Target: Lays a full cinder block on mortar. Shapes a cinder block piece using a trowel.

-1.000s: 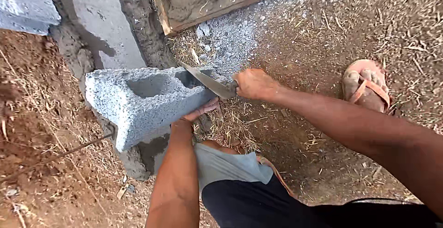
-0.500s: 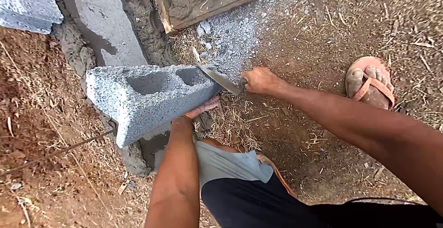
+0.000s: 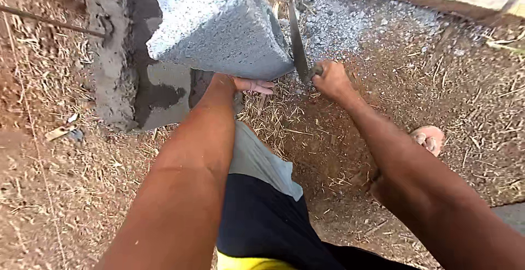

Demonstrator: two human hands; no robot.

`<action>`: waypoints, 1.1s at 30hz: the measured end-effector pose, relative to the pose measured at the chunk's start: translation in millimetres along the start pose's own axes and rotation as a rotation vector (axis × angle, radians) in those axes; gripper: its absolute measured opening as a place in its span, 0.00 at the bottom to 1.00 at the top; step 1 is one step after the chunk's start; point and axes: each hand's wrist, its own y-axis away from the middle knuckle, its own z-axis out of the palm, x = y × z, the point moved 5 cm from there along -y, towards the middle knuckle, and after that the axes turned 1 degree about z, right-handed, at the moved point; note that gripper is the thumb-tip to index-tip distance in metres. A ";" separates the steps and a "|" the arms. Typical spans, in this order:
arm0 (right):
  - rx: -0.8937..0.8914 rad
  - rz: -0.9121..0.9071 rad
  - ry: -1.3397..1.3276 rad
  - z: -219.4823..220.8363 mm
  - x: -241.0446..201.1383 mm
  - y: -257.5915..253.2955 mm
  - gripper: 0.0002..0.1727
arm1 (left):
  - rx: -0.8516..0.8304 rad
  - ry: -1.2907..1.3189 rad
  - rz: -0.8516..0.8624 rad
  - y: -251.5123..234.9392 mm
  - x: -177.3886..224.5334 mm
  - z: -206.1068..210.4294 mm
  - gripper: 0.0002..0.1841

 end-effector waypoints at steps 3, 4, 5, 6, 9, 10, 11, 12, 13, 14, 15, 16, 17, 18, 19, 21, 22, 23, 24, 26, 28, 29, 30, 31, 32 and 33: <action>0.048 0.018 -0.003 -14.0 -7.4 4.7 0.12 | -0.006 0.004 0.025 0.2 -0.7 -2.0 0.25; 0.076 0.000 0.004 -20.3 -13.4 7.7 0.12 | -0.009 0.009 0.025 -0.6 -1.7 -3.1 0.25; 0.102 -0.020 0.013 -25.0 -18.8 9.8 0.11 | -0.001 0.027 0.029 -2.7 -3.1 -5.7 0.25; 0.114 -0.034 0.022 -26.2 -22.1 11.3 0.11 | 0.011 0.047 0.022 -3.5 -3.7 -6.7 0.24; 0.053 -0.026 0.096 -12.1 -15.8 4.7 0.12 | 0.001 0.005 0.023 -3.7 -4.4 -6.7 0.25; 0.019 -0.006 0.116 -5.8 -9.5 0.0 0.13 | -0.010 -0.006 0.029 -3.6 -5.4 -7.0 0.25; 0.001 0.013 0.121 -3.2 -4.2 -2.8 0.12 | -0.014 0.002 0.040 -4.9 -7.0 -8.6 0.25; 0.005 0.025 0.117 -4.8 -1.8 -3.4 0.13 | -0.017 0.026 0.047 -6.7 -8.1 -11.6 0.25; 0.026 0.025 0.114 -9.3 -2.1 -2.4 0.13 | -0.025 0.052 0.047 -8.5 -9.8 -14.9 0.26; 0.051 0.014 0.108 -15.0 -4.9 1.2 0.12 | -0.024 0.061 0.037 -8.7 -11.1 -15.4 0.26; 0.081 -0.011 0.104 -21.6 -9.6 5.0 0.12 | -0.019 0.064 0.029 -8.3 -10.8 -14.6 0.26; 0.112 -0.037 0.097 -27.3 -15.2 8.0 0.12 | -0.009 0.074 0.026 -7.8 -9.8 -13.8 0.27; 0.133 -0.056 0.089 -30.3 -20.2 10.5 0.12 | -0.001 0.085 0.023 -7.5 -9.2 -13.3 0.27; 0.141 -0.067 0.081 -30.3 -23.6 11.5 0.12 | 0.002 0.098 0.020 -7.7 -8.9 -13.8 0.28; 0.126 -0.068 0.084 -26.5 -24.0 10.2 0.12 | 0.001 0.087 0.020 -7.9 -8.7 -14.4 0.28; 0.038 -0.007 0.114 -10.1 -13.7 1.3 0.13 | -0.022 0.071 0.019 -9.0 -10.3 -14.8 0.28; -0.012 0.044 0.138 -2.2 -4.5 -3.5 0.14 | -0.034 0.060 0.025 -10.1 -11.9 -14.6 0.28; -0.040 0.077 0.151 1.4 3.3 -4.9 0.15 | -0.050 0.056 0.028 -10.8 -12.2 -13.8 0.28; -0.040 0.082 0.148 0.8 7.2 -4.0 0.14 | -0.050 0.055 0.031 -10.6 -10.1 -13.4 0.29; -0.002 0.063 0.109 -6.7 3.4 3.3 0.13 | -0.027 0.036 0.026 -7.4 -6.9 -13.6 0.28; 0.057 0.034 0.075 -17.2 -6.7 13.7 0.13 | -0.016 0.050 0.013 -6.1 -8.4 -10.9 0.28; 0.083 0.020 0.068 -21.9 -12.4 15.4 0.12 | -0.022 0.076 0.013 -8.0 -8.2 -12.1 0.27; 0.090 0.014 0.064 -22.6 -16.3 16.2 0.11 | -0.028 0.119 0.011 -9.8 -9.2 -13.8 0.26; 0.077 0.019 0.067 -19.2 -16.7 14.9 0.11 | -0.033 0.140 0.011 -11.4 -10.7 -15.4 0.26; 0.042 0.036 0.081 -12.2 -13.1 11.0 0.11 | -0.051 0.131 0.012 -12.0 -11.8 -15.7 0.27; -0.011 0.062 0.098 -2.9 -5.8 5.3 0.12 | -0.060 0.120 0.015 -11.4 -12.3 -15.0 0.27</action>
